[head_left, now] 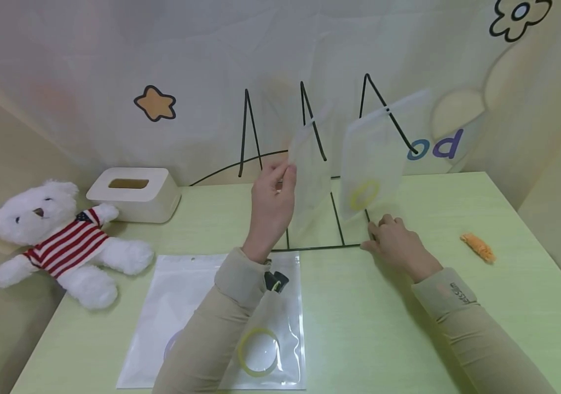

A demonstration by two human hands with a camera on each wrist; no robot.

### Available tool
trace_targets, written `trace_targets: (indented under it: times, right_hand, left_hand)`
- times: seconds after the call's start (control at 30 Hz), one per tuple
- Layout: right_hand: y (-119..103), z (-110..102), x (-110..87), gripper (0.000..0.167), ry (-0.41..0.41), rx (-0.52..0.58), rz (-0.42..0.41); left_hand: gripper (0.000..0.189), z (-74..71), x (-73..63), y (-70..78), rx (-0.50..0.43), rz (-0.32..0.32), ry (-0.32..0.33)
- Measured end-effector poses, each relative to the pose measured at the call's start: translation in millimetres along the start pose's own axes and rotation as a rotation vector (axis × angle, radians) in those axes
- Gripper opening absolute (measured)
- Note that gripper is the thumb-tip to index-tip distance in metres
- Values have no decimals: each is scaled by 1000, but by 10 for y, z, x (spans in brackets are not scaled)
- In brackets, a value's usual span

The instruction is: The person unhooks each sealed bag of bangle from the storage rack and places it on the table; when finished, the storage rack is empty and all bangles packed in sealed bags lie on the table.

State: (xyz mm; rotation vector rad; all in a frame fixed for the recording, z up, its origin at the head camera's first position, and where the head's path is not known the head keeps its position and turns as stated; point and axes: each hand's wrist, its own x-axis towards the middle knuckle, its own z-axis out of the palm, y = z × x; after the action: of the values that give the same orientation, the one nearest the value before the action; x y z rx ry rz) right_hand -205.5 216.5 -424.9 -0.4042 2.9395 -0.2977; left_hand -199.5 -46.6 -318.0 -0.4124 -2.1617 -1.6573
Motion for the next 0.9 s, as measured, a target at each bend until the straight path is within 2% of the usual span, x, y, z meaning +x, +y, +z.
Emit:
trace_targets:
  times: [0.2,0.57,0.9]
  right_hand:
    - [-9,-8,-9,60,2,-2,-2]
    - [-22,-14,-9,61,-5,9,13]
    - [-25,-25,-23,60,8,5,-10]
  left_hand:
    - [32,-14,-38,12,19,23,4]
    - [32,-16,-80,38,8,19,14]
    - [29,-18,-110,35,10,67,44]
